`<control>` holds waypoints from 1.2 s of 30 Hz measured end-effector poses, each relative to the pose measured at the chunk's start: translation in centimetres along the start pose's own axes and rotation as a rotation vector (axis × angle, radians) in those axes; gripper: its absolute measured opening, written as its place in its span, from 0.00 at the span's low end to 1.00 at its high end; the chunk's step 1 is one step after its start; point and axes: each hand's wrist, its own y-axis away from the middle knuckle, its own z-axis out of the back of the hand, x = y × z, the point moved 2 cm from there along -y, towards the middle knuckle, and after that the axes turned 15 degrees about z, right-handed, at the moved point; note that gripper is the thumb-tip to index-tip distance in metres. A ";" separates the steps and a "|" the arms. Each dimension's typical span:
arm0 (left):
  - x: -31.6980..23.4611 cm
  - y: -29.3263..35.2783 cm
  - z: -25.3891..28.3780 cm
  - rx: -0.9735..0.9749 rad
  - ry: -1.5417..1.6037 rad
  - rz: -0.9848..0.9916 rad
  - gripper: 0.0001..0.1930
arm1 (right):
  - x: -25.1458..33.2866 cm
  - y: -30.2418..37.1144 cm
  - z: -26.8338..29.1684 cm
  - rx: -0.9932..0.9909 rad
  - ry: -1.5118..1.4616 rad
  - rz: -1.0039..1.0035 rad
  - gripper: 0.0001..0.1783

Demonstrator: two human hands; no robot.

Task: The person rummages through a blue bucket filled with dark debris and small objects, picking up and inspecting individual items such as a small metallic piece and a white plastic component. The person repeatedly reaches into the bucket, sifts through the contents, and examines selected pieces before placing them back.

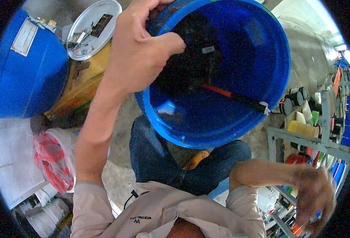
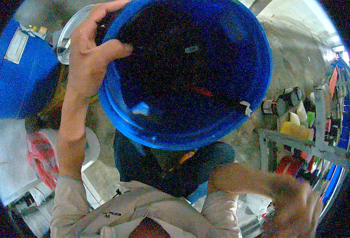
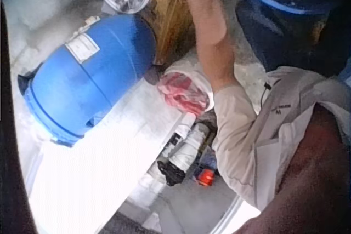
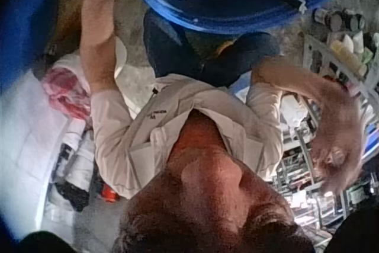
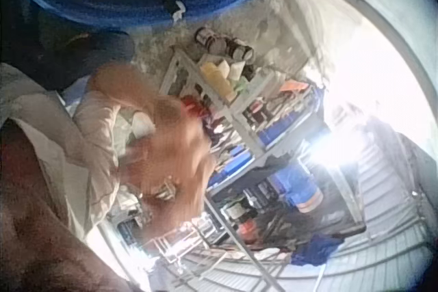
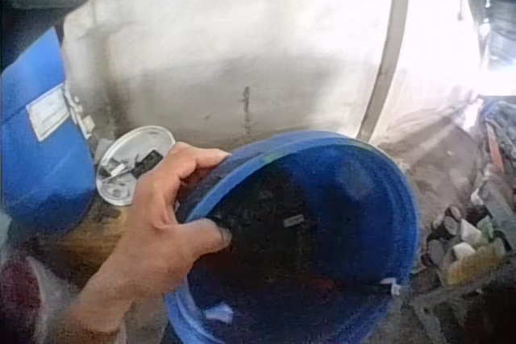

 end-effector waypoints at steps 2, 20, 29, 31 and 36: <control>0.5 -0.4 -0.2 0.006 -0.100 -0.089 0.29 | 2.9 3.2 1.9 -0.407 -0.642 0.510 0.09; 1.5 0.0 0.3 -0.030 -0.190 -0.188 0.26 | -0.5 10.2 21.0 -0.586 -3.121 1.643 0.17; 0.9 -0.3 0.5 -0.021 -0.182 -0.144 0.27 | 3.8 1.7 15.0 -0.107 -3.522 0.141 0.14; 1.2 -0.3 0.0 -0.013 -0.147 -0.123 0.27 | 6.6 2.3 15.8 0.175 -3.404 0.569 0.19; 1.1 -0.1 0.2 -0.010 -0.167 -0.084 0.29 | 7.2 3.0 16.1 0.723 -3.363 0.972 0.26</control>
